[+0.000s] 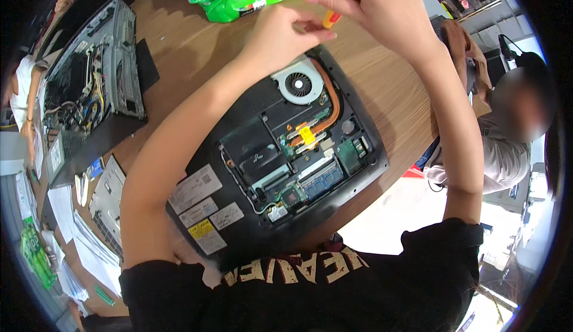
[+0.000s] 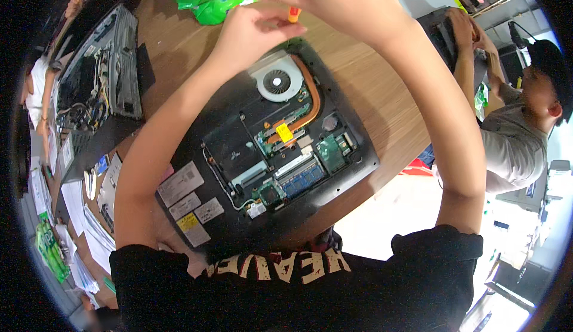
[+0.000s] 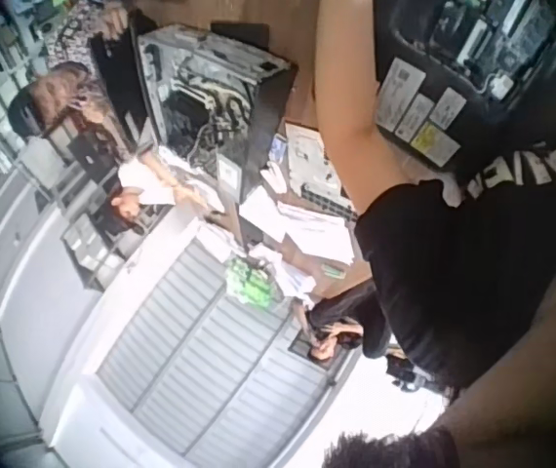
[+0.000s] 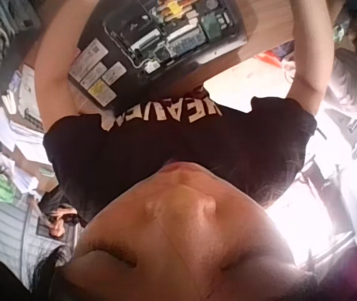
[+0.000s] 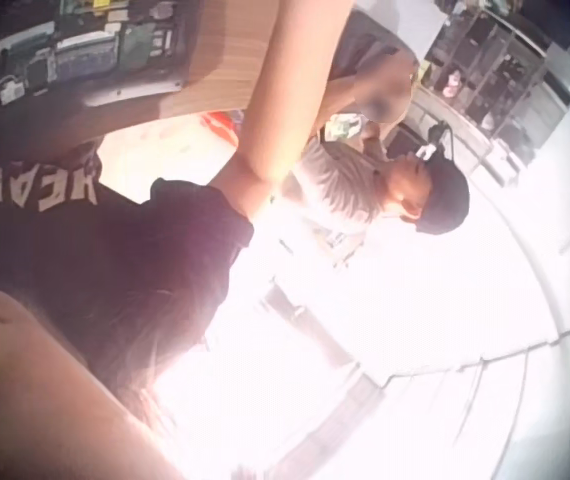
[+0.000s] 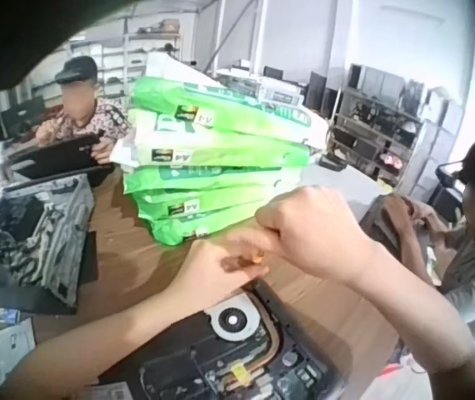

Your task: The person disassembles a laptop by using a screwdriver to remove screws from the internal components, including the cooling fan and various brackets, placing the screws into a roll of tape.

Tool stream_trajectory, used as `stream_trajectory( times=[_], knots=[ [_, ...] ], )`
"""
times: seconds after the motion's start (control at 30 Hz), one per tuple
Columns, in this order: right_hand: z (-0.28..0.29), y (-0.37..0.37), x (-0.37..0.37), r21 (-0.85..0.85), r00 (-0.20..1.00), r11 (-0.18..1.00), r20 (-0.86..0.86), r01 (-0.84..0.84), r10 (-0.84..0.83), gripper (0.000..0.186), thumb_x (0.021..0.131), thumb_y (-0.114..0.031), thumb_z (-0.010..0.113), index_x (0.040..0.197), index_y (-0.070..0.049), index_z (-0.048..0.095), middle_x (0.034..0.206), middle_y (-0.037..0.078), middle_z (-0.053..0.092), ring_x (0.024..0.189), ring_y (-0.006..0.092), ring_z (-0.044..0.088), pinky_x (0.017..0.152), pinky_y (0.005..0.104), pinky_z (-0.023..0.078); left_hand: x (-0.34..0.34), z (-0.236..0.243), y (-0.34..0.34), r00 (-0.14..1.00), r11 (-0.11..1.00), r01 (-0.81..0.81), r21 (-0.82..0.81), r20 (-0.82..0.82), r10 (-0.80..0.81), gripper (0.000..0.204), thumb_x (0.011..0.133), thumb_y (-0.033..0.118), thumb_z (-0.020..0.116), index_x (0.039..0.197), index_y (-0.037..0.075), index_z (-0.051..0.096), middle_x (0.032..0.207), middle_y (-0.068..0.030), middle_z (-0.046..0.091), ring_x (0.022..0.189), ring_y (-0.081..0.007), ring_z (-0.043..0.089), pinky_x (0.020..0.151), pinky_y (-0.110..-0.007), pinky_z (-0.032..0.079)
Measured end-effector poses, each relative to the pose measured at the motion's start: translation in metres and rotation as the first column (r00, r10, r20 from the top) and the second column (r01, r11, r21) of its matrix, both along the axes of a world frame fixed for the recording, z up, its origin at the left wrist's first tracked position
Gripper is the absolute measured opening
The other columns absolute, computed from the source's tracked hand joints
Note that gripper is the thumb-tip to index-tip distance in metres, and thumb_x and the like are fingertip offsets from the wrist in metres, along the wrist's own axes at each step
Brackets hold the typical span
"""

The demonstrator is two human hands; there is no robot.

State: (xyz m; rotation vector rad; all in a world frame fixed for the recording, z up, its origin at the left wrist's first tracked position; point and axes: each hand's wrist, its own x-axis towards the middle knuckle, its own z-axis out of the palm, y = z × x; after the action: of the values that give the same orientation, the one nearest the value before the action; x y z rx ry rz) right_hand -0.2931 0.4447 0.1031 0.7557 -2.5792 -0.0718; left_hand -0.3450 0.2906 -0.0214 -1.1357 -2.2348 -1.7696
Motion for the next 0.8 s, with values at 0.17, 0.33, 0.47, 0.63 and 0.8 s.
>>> stream_trajectory(
  times=[0.17, 0.33, 0.47, 0.63, 0.8],
  knots=[
    [0.009, -0.012, 0.006, -0.257, 0.992, 0.966, 0.117, -0.023, 0.055, 0.032, 0.086, -0.030, 0.068, 0.087, 0.001, 0.069, 0.074, 0.017, 0.065, 0.064, 0.0269, 0.065, 0.060, 0.0353, 0.051, -0.006, 0.008, -0.005, 0.988, 0.981, -0.074, -0.178, -0.147, 0.048, 0.024, 0.080, 0.022, 0.076, 0.090, 0.001, 0.074, 0.078, -0.0130, 0.072, 0.071, -0.0157, 0.070, 0.067, -0.028, 0.055],
    [0.016, -0.004, 0.018, -0.301, 0.953, 0.948, 0.240, -0.106, 0.183, 0.015, 0.081, 0.000, 0.066, 0.096, -0.001, 0.067, 0.088, 0.012, 0.068, 0.076, 0.0234, 0.068, 0.068, 0.0324, 0.053, -0.002, 0.014, -0.007, 0.954, 0.988, -0.072, -0.137, -0.300, 0.027, 0.018, 0.081, 0.018, 0.069, 0.087, 0.001, 0.073, 0.068, -0.0231, 0.062, 0.061, -0.0353, 0.062, 0.059, -0.041, 0.047],
    [0.023, -0.013, 0.022, -0.093, 0.978, 0.989, 0.166, -0.114, 0.129, 0.013, 0.080, 0.000, 0.066, 0.093, 0.000, 0.066, 0.087, 0.012, 0.068, 0.078, 0.0282, 0.067, 0.068, 0.0340, 0.052, -0.002, 0.017, -0.010, 0.967, 0.973, -0.060, -0.222, -0.253, 0.002, 0.019, 0.081, 0.017, 0.067, 0.087, -0.001, 0.072, 0.069, -0.0240, 0.062, 0.060, -0.0364, 0.061, 0.058, -0.042, 0.046],
    [0.021, 0.016, -0.004, -0.008, 0.950, 0.972, 0.211, -0.235, 0.232, 0.012, 0.082, -0.003, 0.067, 0.091, 0.001, 0.061, 0.084, 0.013, 0.067, 0.077, 0.0320, 0.066, 0.068, 0.0359, 0.051, -0.005, 0.022, 0.000, 0.993, 0.973, 0.015, -0.232, -0.114, -0.043, 0.019, 0.084, 0.015, 0.065, 0.084, -0.003, 0.071, 0.066, -0.0223, 0.062, 0.057, -0.0328, 0.061, 0.057, -0.040, 0.046],
    [0.019, 0.027, -0.019, -0.048, 0.917, 0.947, 0.241, -0.316, 0.318, 0.011, 0.083, -0.005, 0.066, 0.092, 0.001, 0.061, 0.081, 0.014, 0.066, 0.076, 0.0322, 0.065, 0.068, 0.0370, 0.051, -0.014, 0.021, 0.001, 0.983, 0.969, 0.149, -0.197, -0.075, -0.166, 0.020, 0.086, 0.015, 0.063, 0.082, -0.003, 0.070, 0.066, -0.0171, 0.065, 0.057, -0.0259, 0.063, 0.057, -0.036, 0.047]
  ],
)
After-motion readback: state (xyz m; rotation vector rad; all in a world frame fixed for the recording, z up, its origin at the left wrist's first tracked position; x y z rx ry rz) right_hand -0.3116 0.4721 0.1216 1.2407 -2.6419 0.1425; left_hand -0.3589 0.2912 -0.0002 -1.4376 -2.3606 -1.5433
